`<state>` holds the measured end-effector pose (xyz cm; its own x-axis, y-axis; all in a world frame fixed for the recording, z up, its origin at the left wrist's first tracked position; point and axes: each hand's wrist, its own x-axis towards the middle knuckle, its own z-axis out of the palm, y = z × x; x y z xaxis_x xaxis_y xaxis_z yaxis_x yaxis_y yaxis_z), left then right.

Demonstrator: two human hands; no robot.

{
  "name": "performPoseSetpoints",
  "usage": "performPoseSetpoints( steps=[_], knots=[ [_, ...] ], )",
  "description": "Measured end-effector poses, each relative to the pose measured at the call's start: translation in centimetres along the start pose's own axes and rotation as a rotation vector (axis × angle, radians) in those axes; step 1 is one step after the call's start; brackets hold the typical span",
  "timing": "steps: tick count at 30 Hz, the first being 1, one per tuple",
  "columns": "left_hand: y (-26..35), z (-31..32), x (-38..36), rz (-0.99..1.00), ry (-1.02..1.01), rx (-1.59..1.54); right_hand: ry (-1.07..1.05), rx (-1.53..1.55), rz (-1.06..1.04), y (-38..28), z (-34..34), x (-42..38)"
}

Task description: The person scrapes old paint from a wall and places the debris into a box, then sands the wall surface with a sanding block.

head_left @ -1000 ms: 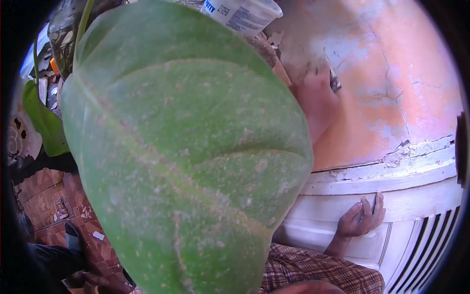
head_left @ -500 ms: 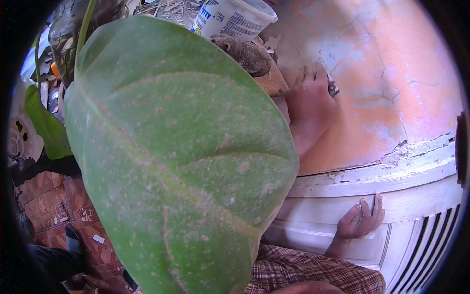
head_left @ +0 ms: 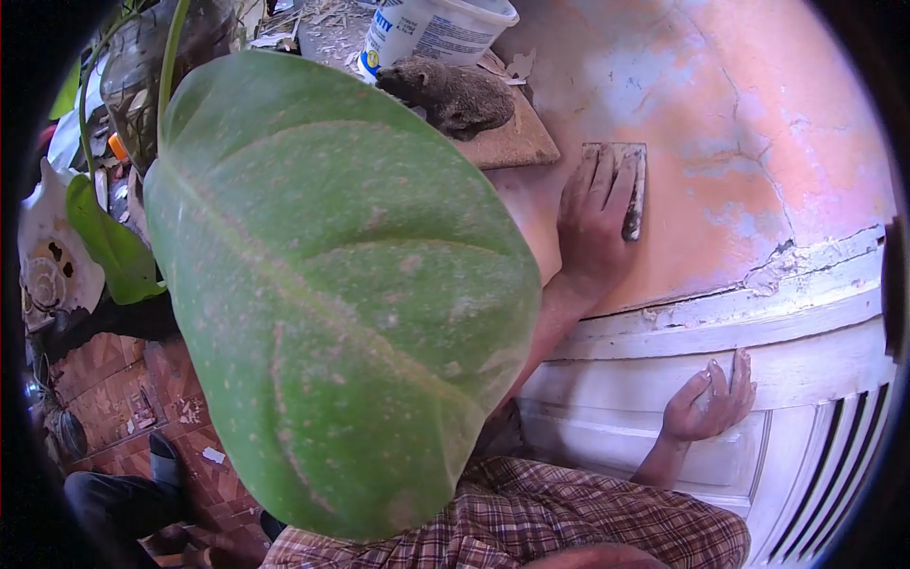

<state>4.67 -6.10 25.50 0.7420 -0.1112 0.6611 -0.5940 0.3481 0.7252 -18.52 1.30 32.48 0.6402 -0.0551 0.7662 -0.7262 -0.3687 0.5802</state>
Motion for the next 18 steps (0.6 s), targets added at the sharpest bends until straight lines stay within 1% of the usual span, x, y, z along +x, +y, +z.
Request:
performPoseSetpoints(
  steps=[5, 8, 10, 14, 17, 18],
  knots=[
    [-1.7, -0.8, -2.1, 0.038, -0.002, -0.028, 0.007, 0.01, 0.006, 0.0, 0.0, 0.0],
    [-2.3, -1.0, -2.5, 0.028, 0.02, 0.032, 0.016, 0.02, -0.002, 0.0, 0.1, 0.1],
    [-2.8, -0.7, -2.5, -0.043, 0.087, 0.014, 0.02, 0.022, -0.004, 0.1, 0.1, 0.1],
    [-4.3, -0.7, -2.4, -0.059, 0.097, 0.052, 0.015, 0.02, -0.007, 0.1, 0.1, 0.0],
    [-4.1, -0.5, -2.1, -0.042, 0.164, -0.011, 0.012, 0.022, -0.011, 0.2, 0.2, -0.1],
    [-3.9, -0.7, -2.3, -0.097, 0.181, -0.032, 0.006, 0.024, -0.014, 0.2, 0.2, -0.2]
  ],
)
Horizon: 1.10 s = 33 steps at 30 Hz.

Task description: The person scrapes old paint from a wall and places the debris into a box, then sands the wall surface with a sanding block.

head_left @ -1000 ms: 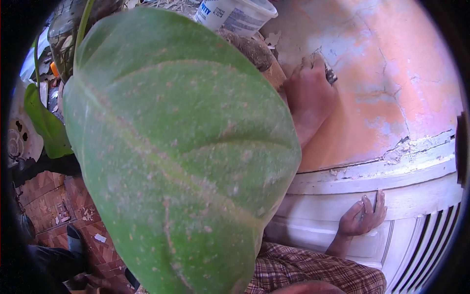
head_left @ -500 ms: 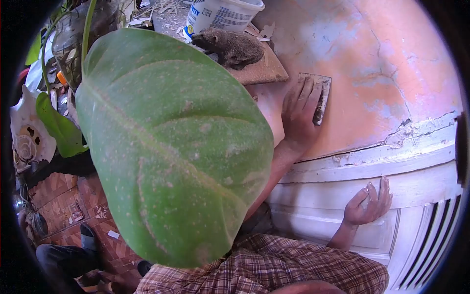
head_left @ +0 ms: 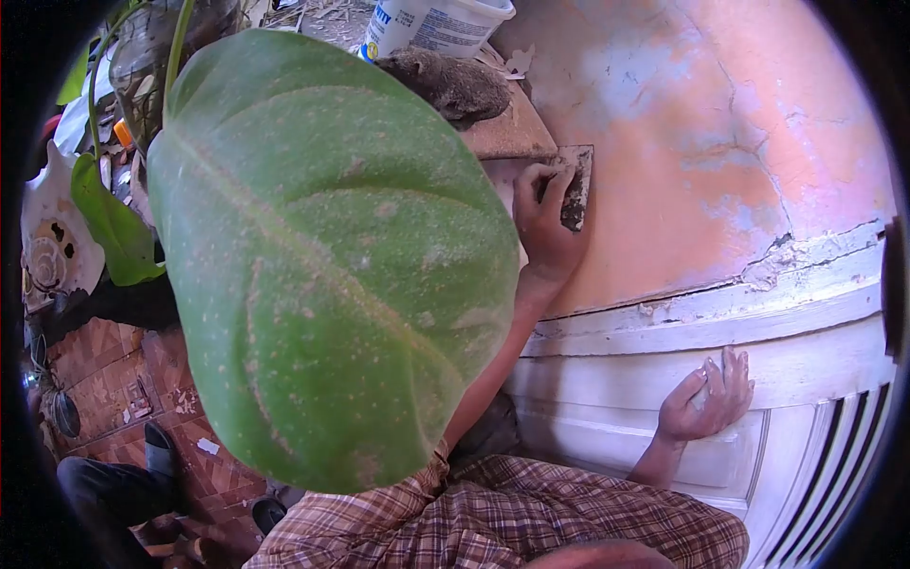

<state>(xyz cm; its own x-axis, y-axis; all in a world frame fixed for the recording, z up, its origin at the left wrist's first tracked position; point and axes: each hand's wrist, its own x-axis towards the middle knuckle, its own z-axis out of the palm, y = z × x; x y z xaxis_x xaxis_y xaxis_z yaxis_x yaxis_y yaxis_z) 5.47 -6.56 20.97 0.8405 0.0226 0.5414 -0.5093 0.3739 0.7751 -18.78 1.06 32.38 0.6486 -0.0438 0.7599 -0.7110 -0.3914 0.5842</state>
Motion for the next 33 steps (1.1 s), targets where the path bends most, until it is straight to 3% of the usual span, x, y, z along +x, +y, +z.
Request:
performPoseSetpoints(
  steps=[2, 10, 14, 22, 28, 31, 33],
  knots=[
    [0.0, 0.3, -0.1, -0.056, 0.014, -0.021, -0.006, 0.011, 0.0, 0.1, 0.0, 0.0],
    [0.4, 0.4, 0.0, 0.106, 0.031, 0.092, -0.019, 0.045, 0.001, 0.1, -0.2, 0.0],
    [2.1, 0.2, 1.3, 0.139, 0.03, 0.005, -0.032, 0.041, 0.009, 0.0, -0.4, -0.1],
    [5.8, 0.2, 5.5, -0.019, -0.233, 0.025, -0.052, 0.039, -0.003, 0.2, -0.6, -0.1],
    [5.7, 1.3, 6.4, 0.093, -0.087, -0.011, -0.073, 0.033, -0.001, 0.2, -0.7, -0.1],
    [5.5, 1.3, 7.0, 0.024, -0.172, -0.032, -0.08, 0.037, -0.002, 0.2, -0.8, -0.1],
    [5.2, 1.7, 7.5, 0.048, -0.123, -0.041, -0.107, 0.017, -0.005, 0.3, -0.9, -0.2]
  ],
)
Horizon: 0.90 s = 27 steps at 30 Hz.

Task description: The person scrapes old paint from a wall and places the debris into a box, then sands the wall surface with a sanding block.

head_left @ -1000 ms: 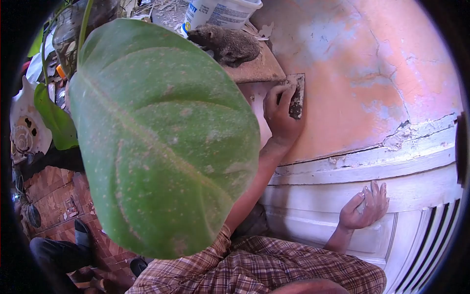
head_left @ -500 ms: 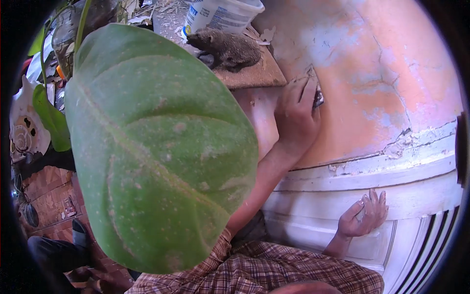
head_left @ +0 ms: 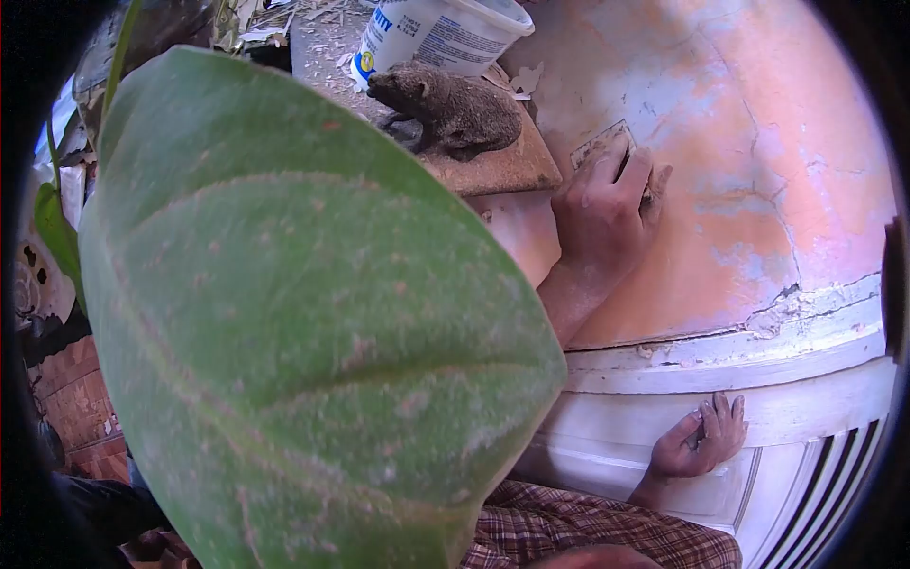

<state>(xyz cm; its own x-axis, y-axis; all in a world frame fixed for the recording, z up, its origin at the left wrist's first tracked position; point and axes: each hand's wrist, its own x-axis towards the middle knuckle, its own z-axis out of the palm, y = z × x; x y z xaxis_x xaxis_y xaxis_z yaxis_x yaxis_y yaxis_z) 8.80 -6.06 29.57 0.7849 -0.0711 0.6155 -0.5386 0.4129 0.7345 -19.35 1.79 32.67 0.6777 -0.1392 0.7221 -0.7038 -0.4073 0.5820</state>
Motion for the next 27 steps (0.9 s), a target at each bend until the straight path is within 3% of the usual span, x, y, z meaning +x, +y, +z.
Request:
performPoseSetpoints(
  steps=[4, 10, 13, 17, 22, 27],
  knots=[
    [-0.9, 0.8, 0.9, 0.066, 0.14, -0.01, -0.023, -0.011, 0.005, 0.2, 0.0, 0.0],
    [-0.3, -0.6, 1.1, -0.082, -0.024, -0.083, -0.021, -0.017, 0.014, -0.3, -0.3, 0.4],
    [0.1, -0.1, 1.1, 0.003, 0.113, -0.06, -0.014, 0.003, 0.022, -0.1, 0.0, 0.2],
    [-0.8, -0.4, 1.4, -0.092, -0.015, -0.026, -0.003, 0.006, 0.014, -0.2, 0.0, 0.2],
    [-0.4, 0.3, 0.6, 0.021, 0.195, -0.089, 0.031, -0.002, 0.013, 0.0, 0.5, 0.3],
    [-1.9, -0.3, 1.2, -0.039, 0.07, -0.008, 0.015, 0.002, 0.021, -0.3, 0.1, 0.4]
  ],
)
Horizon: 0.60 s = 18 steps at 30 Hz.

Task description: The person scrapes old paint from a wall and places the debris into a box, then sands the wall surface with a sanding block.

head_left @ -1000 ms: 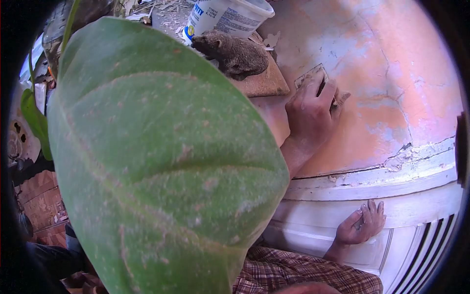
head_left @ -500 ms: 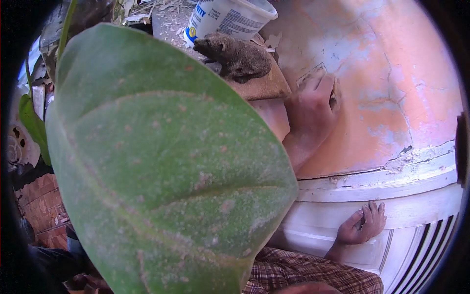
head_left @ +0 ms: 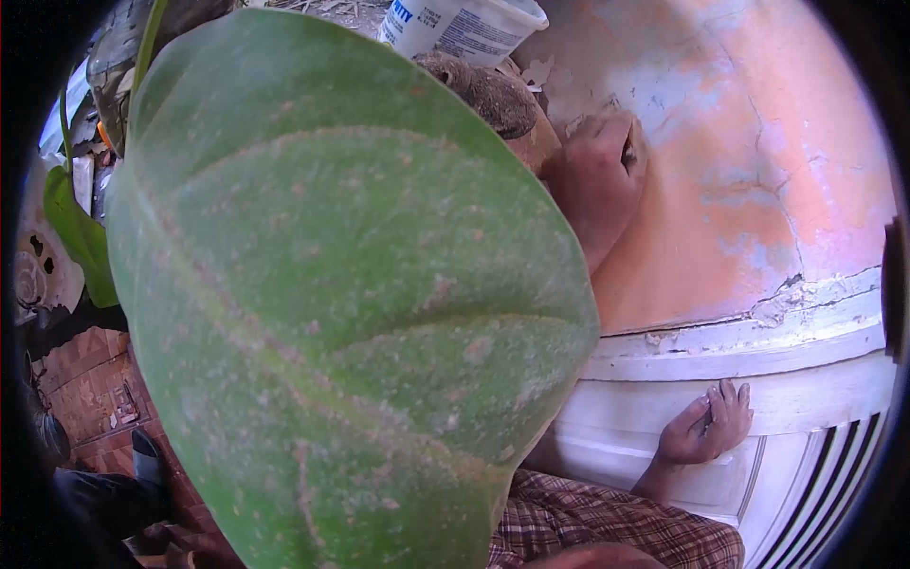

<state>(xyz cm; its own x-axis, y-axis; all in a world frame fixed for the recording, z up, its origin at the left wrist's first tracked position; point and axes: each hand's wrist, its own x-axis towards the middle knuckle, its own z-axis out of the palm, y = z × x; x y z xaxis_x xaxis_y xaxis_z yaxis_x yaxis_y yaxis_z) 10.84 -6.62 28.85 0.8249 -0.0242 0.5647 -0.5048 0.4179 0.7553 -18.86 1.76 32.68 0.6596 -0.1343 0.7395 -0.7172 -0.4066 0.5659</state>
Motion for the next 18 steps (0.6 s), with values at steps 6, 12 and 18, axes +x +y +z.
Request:
performPoseSetpoints(
  steps=[6, 12, 18],
  knots=[
    [0.4, 0.3, -0.1, 0.047, 0.105, -0.103, 0.002, -0.006, -0.027, 0.3, 0.0, -0.1],
    [1.1, -0.5, -0.6, -0.005, 0.038, -0.058, 0.015, -0.009, -0.013, 0.2, 0.2, -0.2],
    [-0.2, 0.9, 0.0, -0.01, 0.063, -0.053, 0.035, -0.004, -0.012, 0.2, 0.4, -0.2]
  ],
)
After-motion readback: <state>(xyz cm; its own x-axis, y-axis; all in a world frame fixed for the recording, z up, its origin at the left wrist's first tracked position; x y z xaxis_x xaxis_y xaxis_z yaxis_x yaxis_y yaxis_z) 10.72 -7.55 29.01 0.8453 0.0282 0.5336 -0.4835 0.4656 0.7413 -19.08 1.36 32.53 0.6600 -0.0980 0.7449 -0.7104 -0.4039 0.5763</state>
